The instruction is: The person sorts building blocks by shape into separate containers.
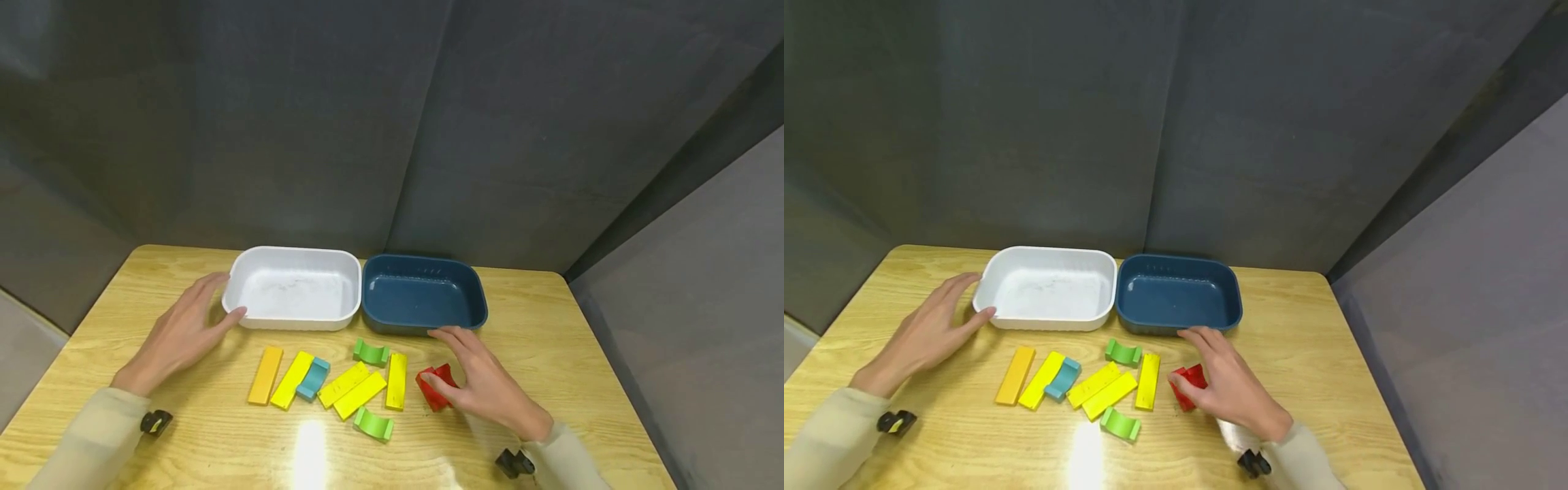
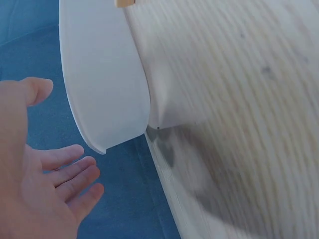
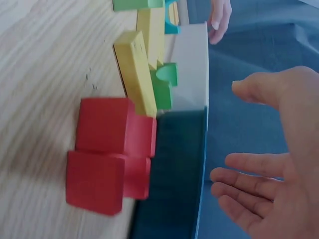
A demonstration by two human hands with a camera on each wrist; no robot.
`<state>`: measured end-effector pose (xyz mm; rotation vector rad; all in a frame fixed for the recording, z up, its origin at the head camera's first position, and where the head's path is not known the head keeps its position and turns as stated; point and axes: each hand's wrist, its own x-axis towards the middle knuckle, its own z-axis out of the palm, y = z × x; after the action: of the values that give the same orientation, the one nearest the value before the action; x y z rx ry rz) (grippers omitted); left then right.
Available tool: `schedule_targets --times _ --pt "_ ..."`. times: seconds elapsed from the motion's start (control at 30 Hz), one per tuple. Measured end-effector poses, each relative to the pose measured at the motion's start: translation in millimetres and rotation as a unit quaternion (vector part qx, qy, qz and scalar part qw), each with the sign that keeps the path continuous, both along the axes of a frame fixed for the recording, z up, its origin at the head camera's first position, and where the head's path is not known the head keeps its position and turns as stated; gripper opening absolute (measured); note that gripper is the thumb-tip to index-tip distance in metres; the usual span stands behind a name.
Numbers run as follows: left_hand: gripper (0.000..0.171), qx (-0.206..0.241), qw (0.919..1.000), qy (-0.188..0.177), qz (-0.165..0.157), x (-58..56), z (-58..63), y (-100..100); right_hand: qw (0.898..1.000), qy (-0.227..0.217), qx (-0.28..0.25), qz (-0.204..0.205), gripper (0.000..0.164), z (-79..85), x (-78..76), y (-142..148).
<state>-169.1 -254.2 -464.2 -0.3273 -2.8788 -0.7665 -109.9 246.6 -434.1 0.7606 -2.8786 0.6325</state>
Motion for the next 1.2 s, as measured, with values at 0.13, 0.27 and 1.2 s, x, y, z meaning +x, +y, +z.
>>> schedule_targets --times 0.13,0.27,1.2 --pt "0.088 -0.002 1.0000 -0.006 -0.005 -2.5 -1.5 2.7 1.000 -0.013 0.011 0.009 0.072 -3.1 1.8 -7.8" --pt "0.091 0.000 0.9998 -0.015 -0.009 -4.0 -3.5 4.3 0.999 -0.027 0.018 0.025 0.075 -7.0 2.8 -15.3" --pt "0.093 -0.009 0.9966 -0.068 -0.045 -8.8 -13.8 11.7 0.985 -0.107 0.093 0.095 0.100 -32.9 -7.8 -29.6"
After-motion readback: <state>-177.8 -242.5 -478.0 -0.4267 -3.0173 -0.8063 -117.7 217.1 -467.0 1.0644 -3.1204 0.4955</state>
